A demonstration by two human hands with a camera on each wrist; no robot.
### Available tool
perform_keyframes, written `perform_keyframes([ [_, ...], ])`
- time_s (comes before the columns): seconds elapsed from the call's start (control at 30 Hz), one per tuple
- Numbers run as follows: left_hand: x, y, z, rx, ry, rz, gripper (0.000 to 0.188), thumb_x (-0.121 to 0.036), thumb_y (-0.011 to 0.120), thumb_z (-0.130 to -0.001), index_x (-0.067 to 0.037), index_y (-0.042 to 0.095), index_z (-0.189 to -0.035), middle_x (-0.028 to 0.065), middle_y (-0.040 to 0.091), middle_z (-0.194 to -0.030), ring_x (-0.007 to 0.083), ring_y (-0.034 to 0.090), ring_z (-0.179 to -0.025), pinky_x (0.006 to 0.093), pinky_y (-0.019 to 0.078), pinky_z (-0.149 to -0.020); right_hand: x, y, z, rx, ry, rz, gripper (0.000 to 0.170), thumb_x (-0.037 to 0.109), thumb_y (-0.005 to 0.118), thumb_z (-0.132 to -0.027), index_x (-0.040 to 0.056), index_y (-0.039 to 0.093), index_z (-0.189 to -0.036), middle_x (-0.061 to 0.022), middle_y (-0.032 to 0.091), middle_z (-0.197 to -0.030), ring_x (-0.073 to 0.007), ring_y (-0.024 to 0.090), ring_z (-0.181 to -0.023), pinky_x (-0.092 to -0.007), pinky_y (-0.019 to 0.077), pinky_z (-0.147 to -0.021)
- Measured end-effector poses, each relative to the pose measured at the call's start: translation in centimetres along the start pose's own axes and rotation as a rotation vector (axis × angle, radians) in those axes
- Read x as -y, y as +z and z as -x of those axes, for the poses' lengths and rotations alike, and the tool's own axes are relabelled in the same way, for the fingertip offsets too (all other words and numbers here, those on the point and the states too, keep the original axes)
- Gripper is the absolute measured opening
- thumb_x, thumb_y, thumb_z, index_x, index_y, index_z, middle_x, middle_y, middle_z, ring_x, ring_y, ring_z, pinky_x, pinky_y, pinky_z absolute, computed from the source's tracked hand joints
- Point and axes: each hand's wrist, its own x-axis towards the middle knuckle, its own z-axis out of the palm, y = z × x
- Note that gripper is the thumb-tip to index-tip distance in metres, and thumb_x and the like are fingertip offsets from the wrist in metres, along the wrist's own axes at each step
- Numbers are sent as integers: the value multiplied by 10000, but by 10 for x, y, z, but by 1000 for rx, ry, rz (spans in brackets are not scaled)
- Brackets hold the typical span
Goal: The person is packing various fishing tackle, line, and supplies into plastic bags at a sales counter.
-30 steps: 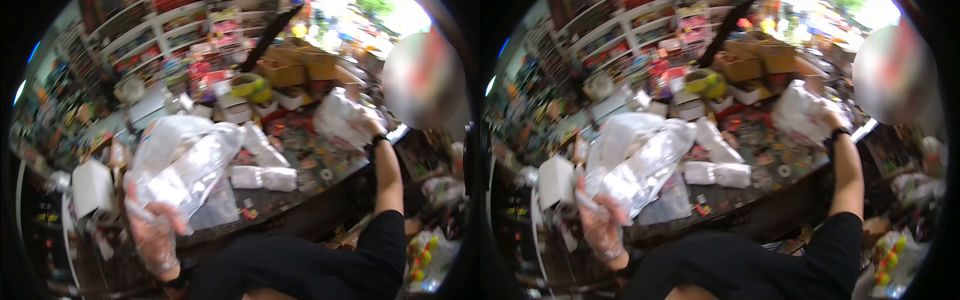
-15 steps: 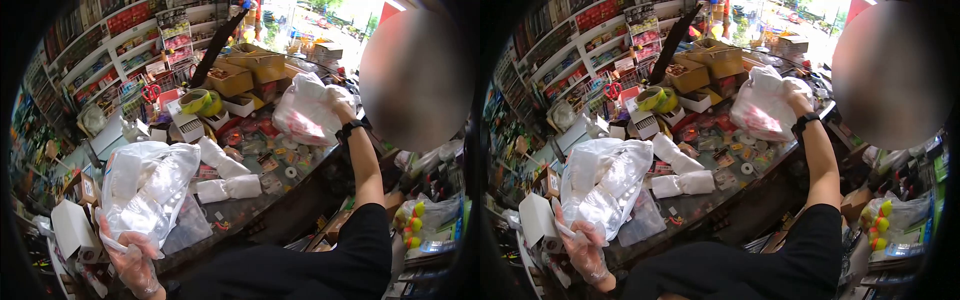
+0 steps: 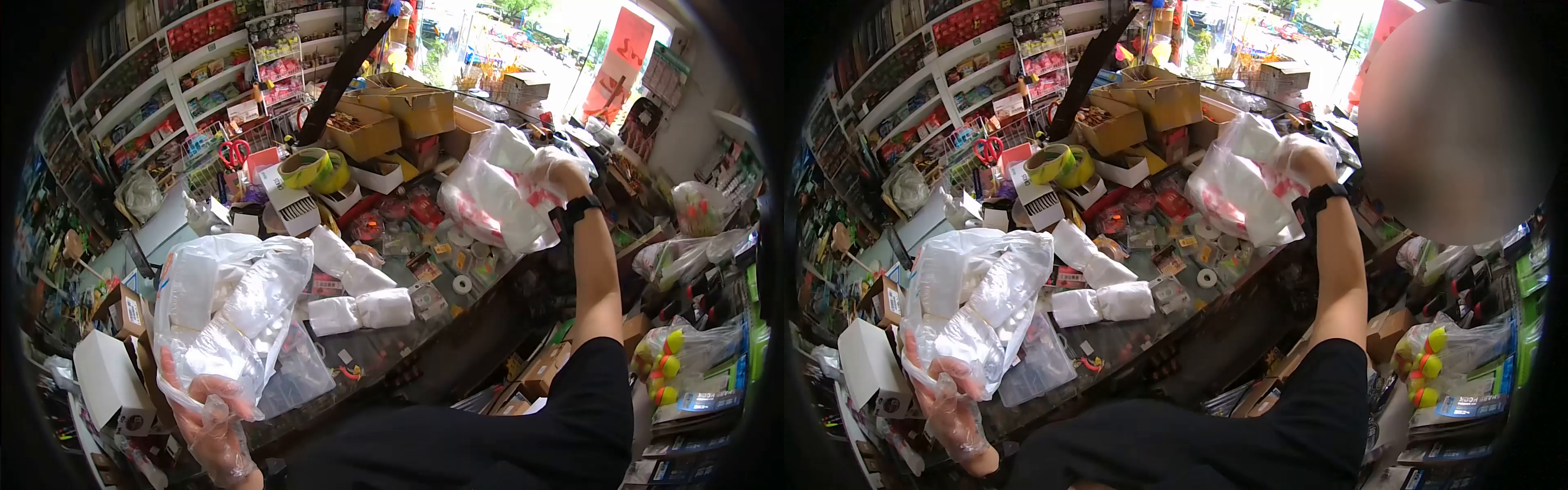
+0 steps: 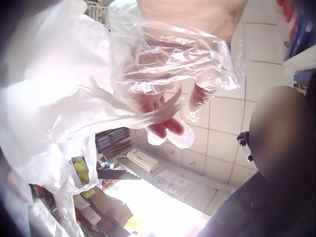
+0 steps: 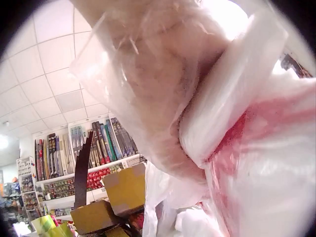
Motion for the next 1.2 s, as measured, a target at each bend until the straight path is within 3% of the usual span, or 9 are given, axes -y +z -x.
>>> perform_keyframes([
  [0.1,8,-4,1,7,-8,39,920,-221,689,-750,31,147,-1450,86,565,-768,126,529,-518,206,427,-550,-4,13,7,-307,-27,-159,354,353,623,-741,30,671,-877,-177,662,-839,-341,633,-752,-372,511,-673],
  [0.23,5,9,3,-29,-40,21,908,-228,621,-729,26,143,-1458,61,519,-786,83,470,-552,178,367,-509,10,61,-31,-100,24,237,420,446,570,-823,65,693,-951,-140,686,-943,-290,653,-901,-356,512,-788],
  [0.43,7,2,-1,15,15,24,932,-197,697,-717,27,167,-1450,80,557,-736,128,519,-522,220,418,-536,40,136,-22,-38,128,-72,399,396,554,-834,74,643,-1052,-143,652,-1042,-289,638,-963,-371,504,-825],
  [0.67,3,3,11,5,73,-55,831,-252,582,-777,51,184,-1441,49,526,-782,77,458,-537,173,354,-514,37,173,-63,-149,166,-233,414,338,536,-847,84,583,-1170,-148,612,-1158,-288,621,-1035,-389,495,-868],
  [0.77,1,-5,19,-16,87,-77,824,-265,569,-785,60,185,-1438,47,524,-775,76,455,-538,167,349,-522,18,173,-111,-235,148,-237,433,314,528,-852,88,558,-1221,-150,595,-1208,-288,613,-1065,-397,491,-886],
  [0.9,6,-14,16,-3,77,-55,832,-255,584,-785,59,179,-1440,52,527,-778,76,459,-546,166,358,-528,56,46,-30,-137,110,62,274,193,567,-839,132,681,-1080,-104,638,-1162,-265,637,-1032,-420,539,-799],
  [1.03,12,-13,15,38,62,-8,841,-256,608,-796,69,171,-1437,62,530,-779,79,464,-554,171,364,-518,14,69,-128,-111,41,465,259,229,665,-809,153,700,-1054,-84,671,-1090,-218,657,-989,-434,562,-689],
  [1.07,13,-14,15,52,61,16,843,-258,612,-800,73,167,-1435,64,529,-779,80,465,-556,173,365,-512,23,37,-86,-110,195,189,233,199,686,-773,124,712,-992,-64,693,-1001,-218,677,-868,-412,561,-667],
  [1.2,7,-17,16,0,31,86,942,-252,709,-721,33,178,-1445,88,572,-746,131,544,-529,235,428,-512,-20,73,-52,-83,184,124,224,204,682,-776,119,705,-982,-69,683,-993,-220,666,-870,-409,552,-680],
])
